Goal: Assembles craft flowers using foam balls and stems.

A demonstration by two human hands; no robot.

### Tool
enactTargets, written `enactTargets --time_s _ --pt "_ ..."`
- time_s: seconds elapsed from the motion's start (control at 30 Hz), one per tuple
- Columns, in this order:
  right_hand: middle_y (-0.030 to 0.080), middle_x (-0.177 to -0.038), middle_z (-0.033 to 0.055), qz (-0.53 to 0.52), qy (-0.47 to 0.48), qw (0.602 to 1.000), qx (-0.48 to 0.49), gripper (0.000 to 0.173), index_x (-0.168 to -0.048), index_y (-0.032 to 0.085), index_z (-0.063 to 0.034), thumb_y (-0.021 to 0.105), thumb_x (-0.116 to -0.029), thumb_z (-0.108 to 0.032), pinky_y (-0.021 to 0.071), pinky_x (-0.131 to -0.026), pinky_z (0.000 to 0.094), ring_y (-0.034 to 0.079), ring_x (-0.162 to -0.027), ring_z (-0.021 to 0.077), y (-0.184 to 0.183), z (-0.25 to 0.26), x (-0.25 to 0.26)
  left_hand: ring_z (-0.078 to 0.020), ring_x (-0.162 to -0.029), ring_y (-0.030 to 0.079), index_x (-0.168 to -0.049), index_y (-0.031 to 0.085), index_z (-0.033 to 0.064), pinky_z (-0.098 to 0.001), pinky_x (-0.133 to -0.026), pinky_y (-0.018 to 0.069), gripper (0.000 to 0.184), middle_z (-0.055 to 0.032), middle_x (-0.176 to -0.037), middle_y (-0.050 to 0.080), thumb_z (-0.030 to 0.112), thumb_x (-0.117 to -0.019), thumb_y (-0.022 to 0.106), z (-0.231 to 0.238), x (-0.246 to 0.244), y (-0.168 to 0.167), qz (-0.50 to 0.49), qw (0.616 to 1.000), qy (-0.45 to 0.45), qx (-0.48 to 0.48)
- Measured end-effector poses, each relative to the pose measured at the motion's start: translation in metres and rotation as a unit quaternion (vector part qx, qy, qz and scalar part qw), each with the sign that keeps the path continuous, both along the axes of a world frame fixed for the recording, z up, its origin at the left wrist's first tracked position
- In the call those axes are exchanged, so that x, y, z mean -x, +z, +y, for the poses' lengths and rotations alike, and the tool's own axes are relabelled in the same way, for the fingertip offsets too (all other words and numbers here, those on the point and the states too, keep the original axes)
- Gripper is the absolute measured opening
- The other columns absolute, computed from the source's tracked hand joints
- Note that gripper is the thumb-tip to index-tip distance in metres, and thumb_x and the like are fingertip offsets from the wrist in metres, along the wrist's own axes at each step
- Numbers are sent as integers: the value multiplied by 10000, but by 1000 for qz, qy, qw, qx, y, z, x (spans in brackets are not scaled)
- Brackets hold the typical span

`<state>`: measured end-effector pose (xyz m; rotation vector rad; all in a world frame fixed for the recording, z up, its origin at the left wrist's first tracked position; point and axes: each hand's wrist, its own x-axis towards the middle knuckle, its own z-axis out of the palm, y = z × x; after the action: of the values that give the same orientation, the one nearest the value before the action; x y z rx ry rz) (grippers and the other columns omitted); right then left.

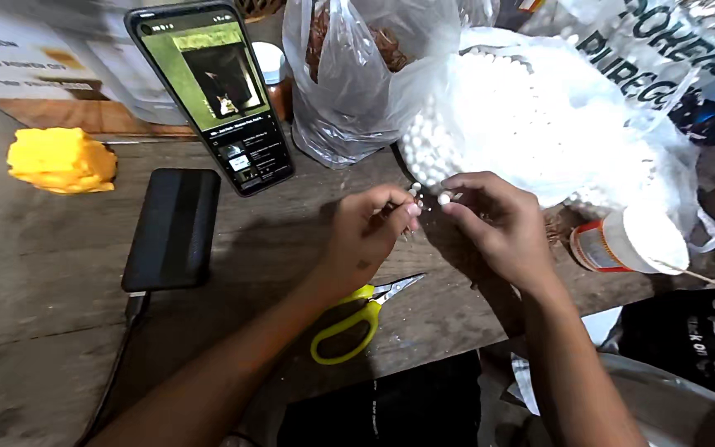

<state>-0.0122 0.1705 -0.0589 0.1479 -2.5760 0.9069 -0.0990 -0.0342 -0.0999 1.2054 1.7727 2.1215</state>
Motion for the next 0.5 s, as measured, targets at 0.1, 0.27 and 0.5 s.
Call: enactTargets --time_s 0.1,0.27,0.5 --pt "697 -999 -24 -16 40 975 216 179 -1107 723 -70 640 -952 -37 577 -623 196 639 -715 34 10 -10 -12 -12 -672 631 -995 685 -5 -161 -586 522 120 -11 -819 701 62 -996 585 2 -6 -3 27 999 11 22" --pt "734 -946 48 -54 96 908 404 160 -1095 719 -80 606 -989 -38 575 -630 194 662 -689 57 9 -15 -18 -19 -702 646 -991 676 -7 -166 -610 537 107 -15 -841 705 45 -993 582 4 -8 -7 32 999 1 -6" --pt "738 -969 55 -65 135 873 465 156 -1107 729 -100 596 -1028 -117 563 -642 175 662 -701 42 3 -14 -14 -5 -701 634 -980 679 -3 -149 -612 520 111 -6 -832 704 41 -989 578 3 -7 -6 46 999 23 -8"
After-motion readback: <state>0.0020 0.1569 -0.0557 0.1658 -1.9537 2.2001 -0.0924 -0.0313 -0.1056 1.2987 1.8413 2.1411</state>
